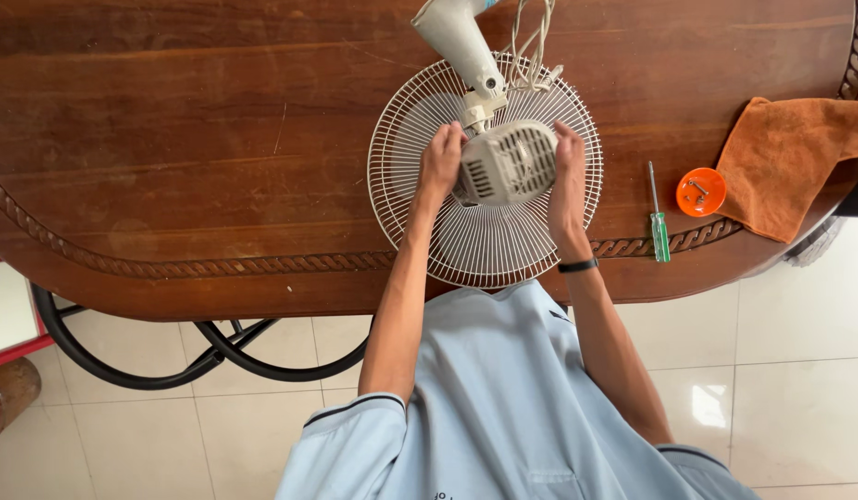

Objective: The person assembles a white electric fan on a wooden table. They attach the front grille, install the fan blades, secure the blades with a cap, and then attach the rear motor housing, completing the assembly.

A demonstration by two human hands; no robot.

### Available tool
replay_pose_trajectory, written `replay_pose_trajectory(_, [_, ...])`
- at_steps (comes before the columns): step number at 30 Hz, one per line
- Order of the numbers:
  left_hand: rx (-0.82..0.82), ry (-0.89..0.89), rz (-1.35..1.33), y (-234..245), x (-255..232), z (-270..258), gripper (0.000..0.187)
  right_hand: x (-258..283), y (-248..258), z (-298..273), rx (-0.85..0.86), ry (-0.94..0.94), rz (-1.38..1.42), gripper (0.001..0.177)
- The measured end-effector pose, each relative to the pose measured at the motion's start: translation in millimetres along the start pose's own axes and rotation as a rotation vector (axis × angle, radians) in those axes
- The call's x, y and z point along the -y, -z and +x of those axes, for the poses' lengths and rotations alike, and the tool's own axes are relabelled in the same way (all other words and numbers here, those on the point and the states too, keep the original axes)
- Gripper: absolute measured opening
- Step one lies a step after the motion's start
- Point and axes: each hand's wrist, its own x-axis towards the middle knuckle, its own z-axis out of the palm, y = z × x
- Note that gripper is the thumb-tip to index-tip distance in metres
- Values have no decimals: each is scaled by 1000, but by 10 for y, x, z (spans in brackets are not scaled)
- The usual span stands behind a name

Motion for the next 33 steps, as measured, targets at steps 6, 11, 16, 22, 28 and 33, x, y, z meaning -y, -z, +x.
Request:
replay_pose_trajectory(6, [-21,54,78,62,-92,-21,30,576,-6,-117,153,142,-279,97])
replay_pose_trajectory(11, [-11,-9,107,246,-74,-93,29,787,36,-11,271,79,-268,83])
replay_pose_trajectory(16, [81,-85,-78,358,-80,-263,38,847,-28,-22,305,185,-381,77])
replay_pose_trajectory(22, [237,-54,-242,371,-64,-289,56,843,-181,-107,268,58,-538,75])
replay_pose_trajectory(28, [45,40,-88,155,30,-225,60,884,-38,20,454,318,-619,115])
replay_pose_trajectory(33, [-26,14,-94,100,76,-212,67,875,-100,225,478,79,-773,122])
